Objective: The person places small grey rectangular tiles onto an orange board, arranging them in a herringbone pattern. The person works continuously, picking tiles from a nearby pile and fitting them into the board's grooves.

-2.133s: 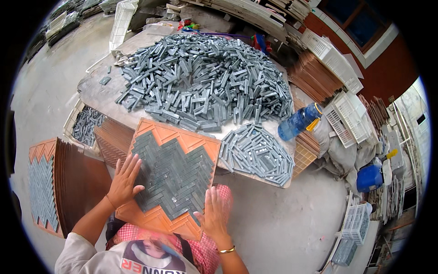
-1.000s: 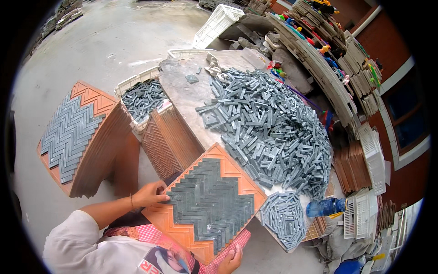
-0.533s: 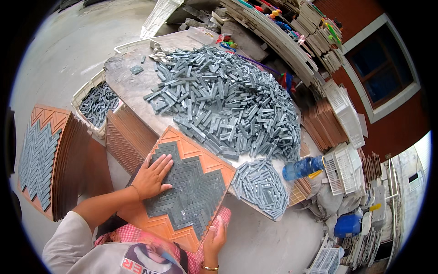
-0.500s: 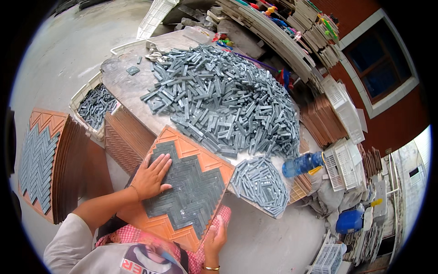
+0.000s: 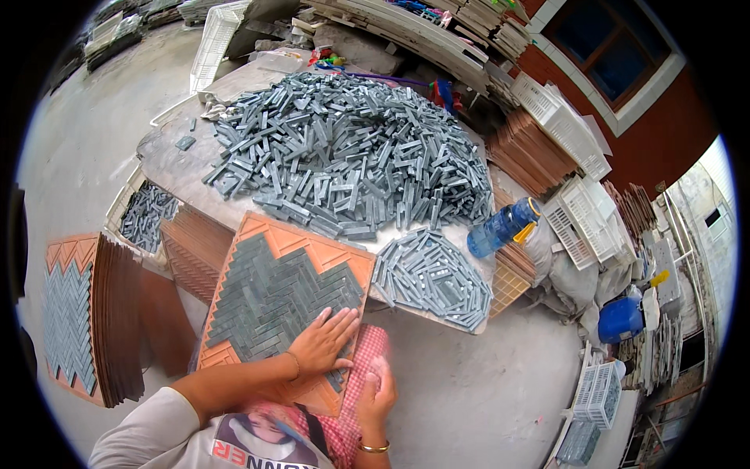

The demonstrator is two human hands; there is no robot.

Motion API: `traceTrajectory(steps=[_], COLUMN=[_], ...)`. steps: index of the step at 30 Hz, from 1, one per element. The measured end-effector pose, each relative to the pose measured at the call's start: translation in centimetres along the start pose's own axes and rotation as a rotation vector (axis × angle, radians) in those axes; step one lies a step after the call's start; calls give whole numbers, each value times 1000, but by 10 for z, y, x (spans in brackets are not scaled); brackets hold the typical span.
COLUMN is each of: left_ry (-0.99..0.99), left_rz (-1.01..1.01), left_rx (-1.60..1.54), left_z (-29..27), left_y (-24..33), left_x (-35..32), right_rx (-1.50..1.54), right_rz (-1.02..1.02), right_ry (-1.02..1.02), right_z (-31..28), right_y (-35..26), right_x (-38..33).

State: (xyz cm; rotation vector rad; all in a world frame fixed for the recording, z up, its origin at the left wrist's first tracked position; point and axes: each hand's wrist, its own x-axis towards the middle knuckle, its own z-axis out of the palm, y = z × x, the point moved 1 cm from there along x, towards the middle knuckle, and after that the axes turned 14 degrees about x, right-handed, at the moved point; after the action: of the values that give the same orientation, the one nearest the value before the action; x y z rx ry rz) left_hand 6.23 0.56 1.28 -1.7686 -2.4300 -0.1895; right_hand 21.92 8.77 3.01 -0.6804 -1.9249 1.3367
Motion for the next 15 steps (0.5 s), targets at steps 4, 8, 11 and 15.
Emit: traceTrajectory(steps=[4, 8, 11, 15], left_ry=[-7, -90, 60, 408], left_rz=[126, 271, 384, -282], left_rx=[-60, -154, -402, -408], left_z=[1, 7, 3, -46], left_y=[24, 32, 16, -102], left_x=[-12, -50, -74, -97], right_rx=[-3, 4, -8, -58], right_rz=[4, -12, 121, 91], right_ry=[44, 75, 198, 230], right_z=[-15, -20, -32, -41], right_y=[5, 8, -23, -6], right_x=[-6, -12, -14, -3])
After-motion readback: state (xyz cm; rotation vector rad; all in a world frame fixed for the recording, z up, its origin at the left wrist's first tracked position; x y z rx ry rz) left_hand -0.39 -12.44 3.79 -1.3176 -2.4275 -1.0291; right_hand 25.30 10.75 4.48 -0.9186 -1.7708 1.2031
